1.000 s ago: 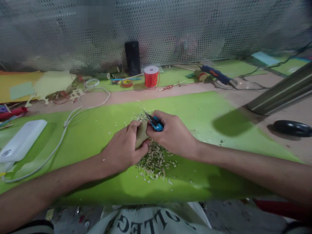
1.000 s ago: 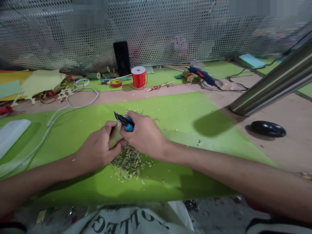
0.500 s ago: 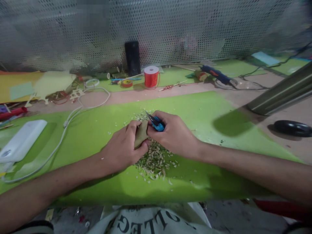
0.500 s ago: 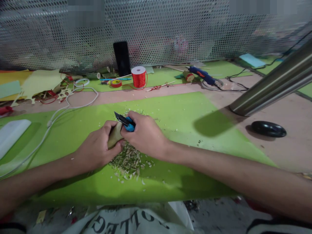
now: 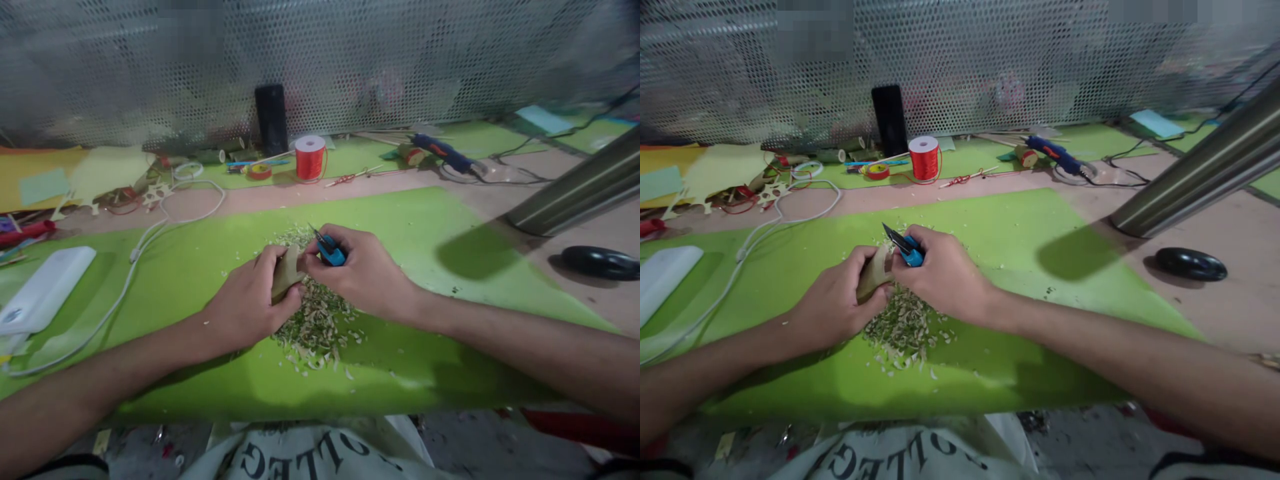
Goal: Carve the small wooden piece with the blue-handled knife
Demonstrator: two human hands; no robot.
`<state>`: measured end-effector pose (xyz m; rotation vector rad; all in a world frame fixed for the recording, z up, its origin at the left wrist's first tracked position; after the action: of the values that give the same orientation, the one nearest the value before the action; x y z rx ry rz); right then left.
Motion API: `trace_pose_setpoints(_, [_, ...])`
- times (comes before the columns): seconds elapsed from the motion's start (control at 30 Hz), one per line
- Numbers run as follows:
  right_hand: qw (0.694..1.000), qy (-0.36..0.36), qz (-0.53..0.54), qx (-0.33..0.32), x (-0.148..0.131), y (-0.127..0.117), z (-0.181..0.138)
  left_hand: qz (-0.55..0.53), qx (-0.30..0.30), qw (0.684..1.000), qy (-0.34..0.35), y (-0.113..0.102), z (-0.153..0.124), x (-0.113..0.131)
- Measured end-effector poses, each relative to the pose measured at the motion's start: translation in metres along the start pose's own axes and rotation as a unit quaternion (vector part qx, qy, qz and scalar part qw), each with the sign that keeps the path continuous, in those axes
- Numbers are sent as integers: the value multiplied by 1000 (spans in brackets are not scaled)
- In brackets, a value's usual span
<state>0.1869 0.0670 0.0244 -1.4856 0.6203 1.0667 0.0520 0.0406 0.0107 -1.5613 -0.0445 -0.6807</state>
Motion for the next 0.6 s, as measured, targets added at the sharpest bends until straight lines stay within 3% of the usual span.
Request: trace_pose_setpoints(0.6, [998, -20, 57, 13, 0, -13, 3, -61, -11, 998, 14, -9, -3, 4])
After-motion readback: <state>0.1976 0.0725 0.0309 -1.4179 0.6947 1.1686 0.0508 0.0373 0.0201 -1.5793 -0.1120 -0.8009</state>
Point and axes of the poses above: each hand's wrist, its own z-axis towards the middle knuckle, its own y-axis out of the palm, x = y × z, the point moved 7 cm from there along z, towards the middle knuckle, and after that the axes turned 3 degrees about y, right-handed, at the moved point
